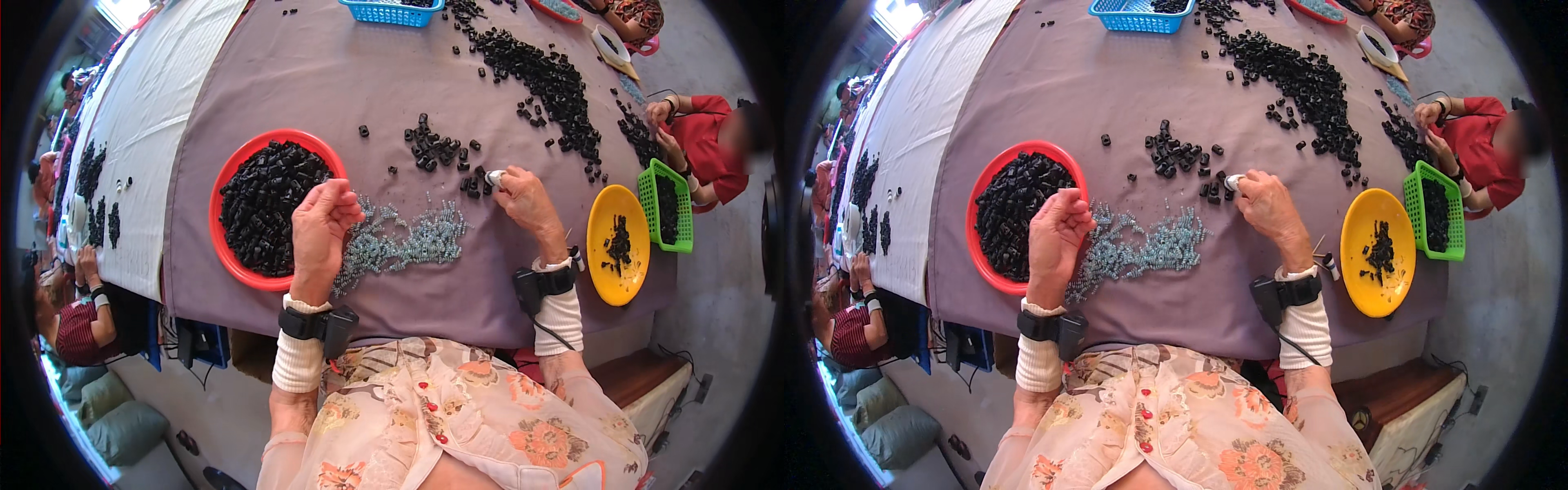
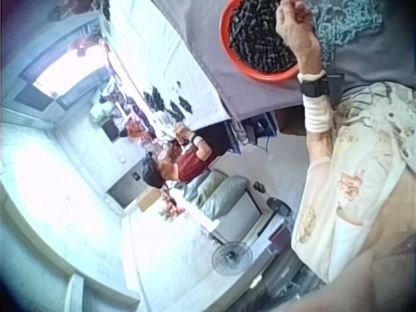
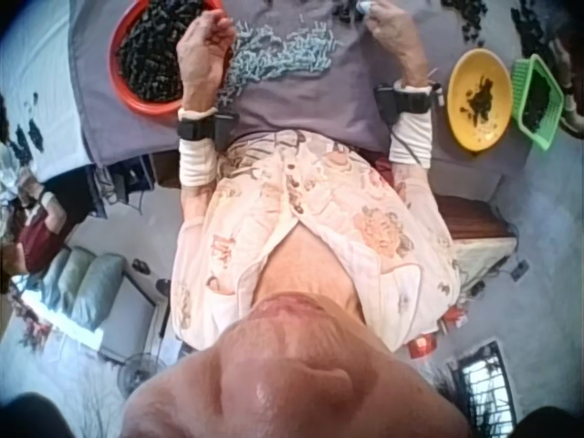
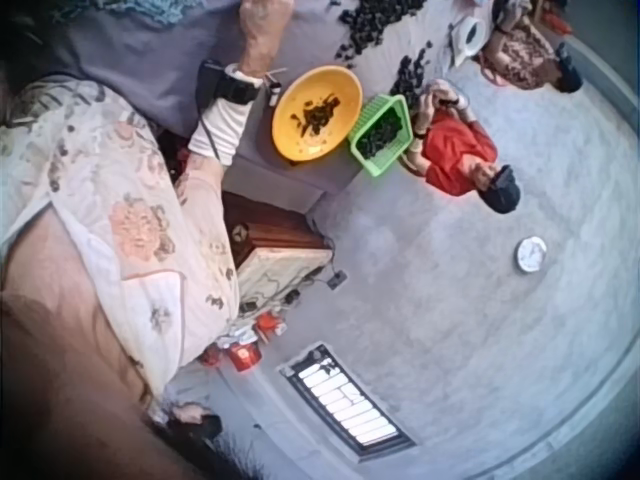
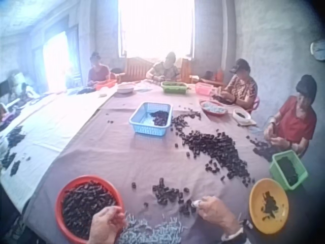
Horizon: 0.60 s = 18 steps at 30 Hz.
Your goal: Assembling small black plastic components by hand at a workshop table.
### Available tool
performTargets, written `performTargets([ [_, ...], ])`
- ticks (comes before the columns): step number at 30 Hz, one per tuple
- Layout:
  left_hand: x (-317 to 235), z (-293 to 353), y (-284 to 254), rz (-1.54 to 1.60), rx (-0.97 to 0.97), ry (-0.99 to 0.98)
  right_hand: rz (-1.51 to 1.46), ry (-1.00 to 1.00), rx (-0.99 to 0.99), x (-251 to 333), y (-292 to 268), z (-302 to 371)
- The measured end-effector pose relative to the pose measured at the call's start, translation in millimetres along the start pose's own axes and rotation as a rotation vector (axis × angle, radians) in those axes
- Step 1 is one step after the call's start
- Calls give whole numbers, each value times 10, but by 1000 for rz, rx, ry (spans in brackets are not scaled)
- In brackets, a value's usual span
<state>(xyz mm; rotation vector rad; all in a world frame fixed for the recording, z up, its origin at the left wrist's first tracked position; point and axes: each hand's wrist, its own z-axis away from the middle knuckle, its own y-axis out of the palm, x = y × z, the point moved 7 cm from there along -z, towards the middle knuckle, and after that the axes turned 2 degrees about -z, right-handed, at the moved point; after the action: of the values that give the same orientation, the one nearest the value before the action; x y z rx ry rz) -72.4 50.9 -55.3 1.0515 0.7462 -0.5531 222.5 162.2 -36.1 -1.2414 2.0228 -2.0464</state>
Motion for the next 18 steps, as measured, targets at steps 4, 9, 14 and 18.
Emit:
performTargets([
  [4, 124, 20, 183, -110, 68, -39, 180, -149, -14, 235, 31, -30],
  [9, 293, 92, 425, -214, 158, -104, 117, -162, -12, 245, 43, -23],
  [14, 475, 151, 550, -301, 232, -174, -162, -195, 11, 731, -10, -65],
  [18, 605, 192, 643, -296, 314, -261, -308, -338, 48, 1112, 33, -112],
])
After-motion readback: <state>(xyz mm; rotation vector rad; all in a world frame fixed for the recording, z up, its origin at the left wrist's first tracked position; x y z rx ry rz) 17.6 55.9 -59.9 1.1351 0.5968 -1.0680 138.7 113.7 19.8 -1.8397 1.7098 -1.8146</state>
